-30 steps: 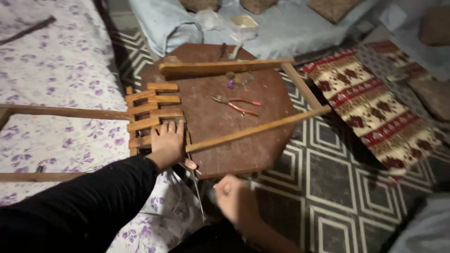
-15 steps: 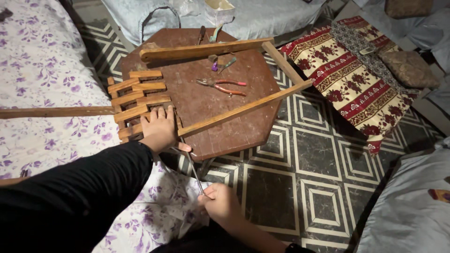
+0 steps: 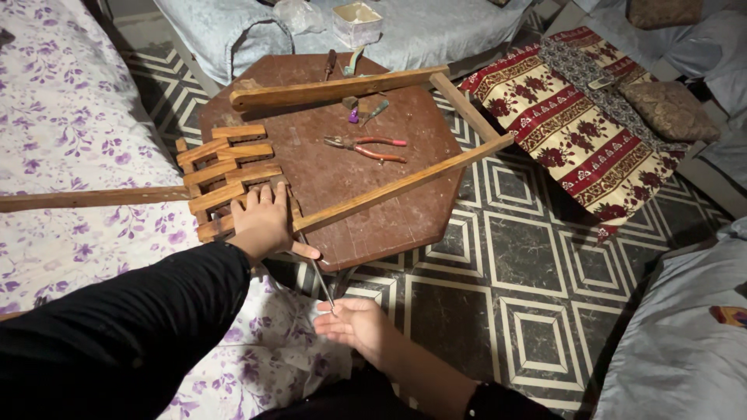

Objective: The person assembles a wooden frame by inserting dowels and securing slats with a metal rod. They use pliers and a metal rod to tighten and align the components on a small table.

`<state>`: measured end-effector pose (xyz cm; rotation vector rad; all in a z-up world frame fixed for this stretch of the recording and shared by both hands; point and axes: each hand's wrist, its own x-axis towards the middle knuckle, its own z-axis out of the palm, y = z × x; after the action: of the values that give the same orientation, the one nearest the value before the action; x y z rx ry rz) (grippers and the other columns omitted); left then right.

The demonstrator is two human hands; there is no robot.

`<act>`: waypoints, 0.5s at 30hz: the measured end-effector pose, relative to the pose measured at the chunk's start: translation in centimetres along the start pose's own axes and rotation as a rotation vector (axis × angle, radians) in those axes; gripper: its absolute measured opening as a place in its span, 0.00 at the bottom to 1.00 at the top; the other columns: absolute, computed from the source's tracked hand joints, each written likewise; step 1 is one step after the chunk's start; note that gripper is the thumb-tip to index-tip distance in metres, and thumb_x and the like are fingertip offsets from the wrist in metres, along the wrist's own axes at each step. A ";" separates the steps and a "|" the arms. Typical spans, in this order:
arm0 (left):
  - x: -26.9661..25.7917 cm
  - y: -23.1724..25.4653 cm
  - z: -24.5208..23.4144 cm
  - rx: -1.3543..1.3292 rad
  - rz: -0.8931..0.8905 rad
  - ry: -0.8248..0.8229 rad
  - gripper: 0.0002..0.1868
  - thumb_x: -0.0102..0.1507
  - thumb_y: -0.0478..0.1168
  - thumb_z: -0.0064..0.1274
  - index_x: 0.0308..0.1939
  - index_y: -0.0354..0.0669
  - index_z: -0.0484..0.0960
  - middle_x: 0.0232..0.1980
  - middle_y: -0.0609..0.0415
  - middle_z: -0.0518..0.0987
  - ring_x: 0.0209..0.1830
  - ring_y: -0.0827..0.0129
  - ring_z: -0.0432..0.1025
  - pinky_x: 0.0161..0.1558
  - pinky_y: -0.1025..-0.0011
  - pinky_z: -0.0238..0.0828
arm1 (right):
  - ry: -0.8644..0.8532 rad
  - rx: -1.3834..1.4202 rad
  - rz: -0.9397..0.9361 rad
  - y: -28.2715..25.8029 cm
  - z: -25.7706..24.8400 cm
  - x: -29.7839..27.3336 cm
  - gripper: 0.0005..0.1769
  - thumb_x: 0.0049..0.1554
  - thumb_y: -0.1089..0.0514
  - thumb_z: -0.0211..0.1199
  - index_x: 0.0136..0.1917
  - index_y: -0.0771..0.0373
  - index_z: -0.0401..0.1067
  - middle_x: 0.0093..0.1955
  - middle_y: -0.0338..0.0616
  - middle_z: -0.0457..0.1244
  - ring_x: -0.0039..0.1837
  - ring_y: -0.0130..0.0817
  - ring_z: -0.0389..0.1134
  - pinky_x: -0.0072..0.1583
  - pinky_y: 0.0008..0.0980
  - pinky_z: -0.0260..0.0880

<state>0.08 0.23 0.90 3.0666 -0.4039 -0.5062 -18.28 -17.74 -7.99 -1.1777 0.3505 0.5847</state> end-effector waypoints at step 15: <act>0.8 -0.7 0.6 -0.022 0.017 -0.011 0.89 0.31 0.90 0.59 0.82 0.47 0.39 0.83 0.46 0.48 0.83 0.52 0.41 0.73 0.39 0.41 | 0.121 -0.199 -0.084 1.0 -0.4 3.0 0.19 0.65 0.55 0.52 0.62 0.70 0.72 0.51 0.53 0.72 0.52 0.38 0.74 0.56 0.33 0.76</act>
<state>0.78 0.71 0.00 3.0380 -0.4218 -0.5231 -16.48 -17.15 -10.50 -1.4165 0.3492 0.4845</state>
